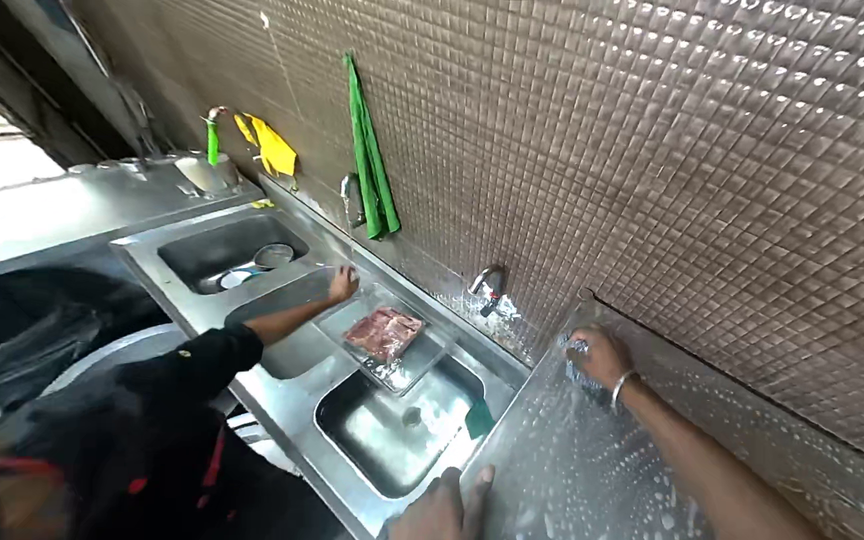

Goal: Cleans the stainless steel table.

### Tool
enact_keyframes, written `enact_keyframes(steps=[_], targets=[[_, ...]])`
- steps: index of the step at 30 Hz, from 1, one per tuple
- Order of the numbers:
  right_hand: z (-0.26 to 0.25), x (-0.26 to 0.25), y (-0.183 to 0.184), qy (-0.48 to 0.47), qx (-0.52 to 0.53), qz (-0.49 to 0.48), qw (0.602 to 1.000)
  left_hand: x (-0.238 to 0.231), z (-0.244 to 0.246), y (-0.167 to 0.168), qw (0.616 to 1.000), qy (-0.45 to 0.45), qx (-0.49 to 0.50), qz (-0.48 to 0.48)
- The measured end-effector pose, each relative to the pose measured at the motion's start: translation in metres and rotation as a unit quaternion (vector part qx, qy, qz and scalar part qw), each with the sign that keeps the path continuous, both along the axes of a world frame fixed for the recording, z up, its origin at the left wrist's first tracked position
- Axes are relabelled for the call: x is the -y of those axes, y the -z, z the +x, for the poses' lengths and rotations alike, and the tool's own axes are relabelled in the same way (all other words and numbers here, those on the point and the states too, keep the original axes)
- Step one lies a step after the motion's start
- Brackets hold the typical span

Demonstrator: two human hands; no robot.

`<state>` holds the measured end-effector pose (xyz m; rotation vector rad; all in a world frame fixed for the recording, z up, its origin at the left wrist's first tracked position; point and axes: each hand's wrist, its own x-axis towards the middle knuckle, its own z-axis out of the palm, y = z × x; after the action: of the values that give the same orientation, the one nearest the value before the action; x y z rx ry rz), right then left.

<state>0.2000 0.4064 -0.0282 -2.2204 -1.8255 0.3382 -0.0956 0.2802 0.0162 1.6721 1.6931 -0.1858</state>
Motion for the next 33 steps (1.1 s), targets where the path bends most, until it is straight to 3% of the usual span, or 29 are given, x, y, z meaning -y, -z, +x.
enact_keyframes(steps=[4,9,14,19,23,25,29,33], targets=[[0.028,-0.046,0.003,0.100,0.040,0.037,0.993,-0.002,-0.002,0.007,1.000,-0.003,-0.001,0.012],[0.000,-0.016,0.000,0.001,0.011,-0.003,1.000,-0.001,-0.008,0.010,1.000,-0.003,0.015,-0.007],[0.031,-0.059,0.005,0.102,0.050,0.051,0.992,-0.008,-0.007,0.011,1.000,-0.010,0.014,-0.016],[-0.021,-0.007,0.005,-0.011,-0.001,0.005,1.000,0.002,-0.015,0.047,1.000,-0.006,0.004,0.023],[0.021,-0.059,0.004,0.099,0.040,0.031,0.994,-0.007,-0.005,0.012,1.000,0.000,0.004,-0.029],[0.018,-0.061,0.008,0.106,0.041,0.054,0.992,-0.006,-0.009,0.022,1.000,-0.006,0.001,-0.011],[-0.019,0.000,0.007,0.007,0.007,0.002,1.000,-0.001,-0.015,0.047,1.000,-0.003,-0.001,0.020],[0.026,-0.043,0.002,0.094,0.042,0.008,0.995,-0.002,-0.013,0.046,1.000,0.006,-0.009,0.028]])
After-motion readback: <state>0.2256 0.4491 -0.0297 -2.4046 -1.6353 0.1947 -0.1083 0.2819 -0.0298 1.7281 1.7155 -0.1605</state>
